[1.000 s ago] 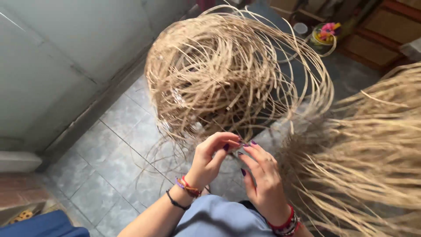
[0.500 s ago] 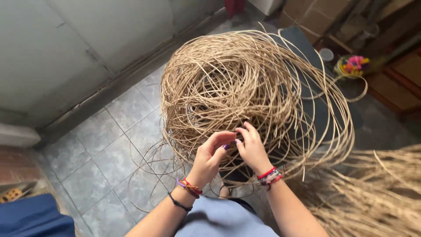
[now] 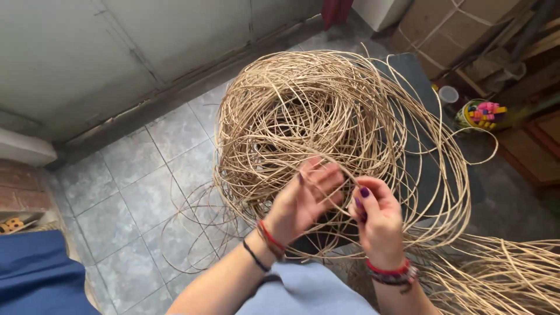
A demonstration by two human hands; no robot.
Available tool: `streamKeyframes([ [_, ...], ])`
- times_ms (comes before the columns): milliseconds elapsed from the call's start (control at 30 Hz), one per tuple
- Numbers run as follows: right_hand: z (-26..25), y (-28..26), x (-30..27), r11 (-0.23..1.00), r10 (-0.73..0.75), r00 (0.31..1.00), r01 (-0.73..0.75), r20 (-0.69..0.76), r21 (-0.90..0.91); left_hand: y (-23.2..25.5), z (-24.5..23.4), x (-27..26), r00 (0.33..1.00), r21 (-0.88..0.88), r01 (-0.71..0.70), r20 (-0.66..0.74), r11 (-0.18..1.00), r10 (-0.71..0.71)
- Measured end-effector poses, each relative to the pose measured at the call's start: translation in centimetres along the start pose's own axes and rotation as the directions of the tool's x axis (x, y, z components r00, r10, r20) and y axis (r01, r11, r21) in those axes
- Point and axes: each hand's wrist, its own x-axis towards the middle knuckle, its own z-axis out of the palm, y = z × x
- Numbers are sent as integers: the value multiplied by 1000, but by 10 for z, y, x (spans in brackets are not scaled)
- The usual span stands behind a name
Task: Weaving and tying natural fiber strands onto a circular frame to create a decorative item
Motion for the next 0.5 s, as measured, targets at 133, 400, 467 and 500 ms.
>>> streamKeyframes([
  [133, -33, -11, -23, 981, 49, 999, -46, 9, -186, 31, 17, 23, 959, 4, -143, -248, 990, 139],
  [400, -31, -22, -47, 506, -108, 989, 144, 103, -850, -23, -1, 22, 975, 292, -215, 12, 932, 221],
  [467, -12, -19, -45, 472, -136, 977, 212, 167, -856, -35, 16, 9, 982, 431, -185, 106, 883, 154],
  [500, -2, -17, -44, 434, -154, 958, 286, 242, -854, -41, 25, 2, 978, 558, -179, 188, 810, 87],
])
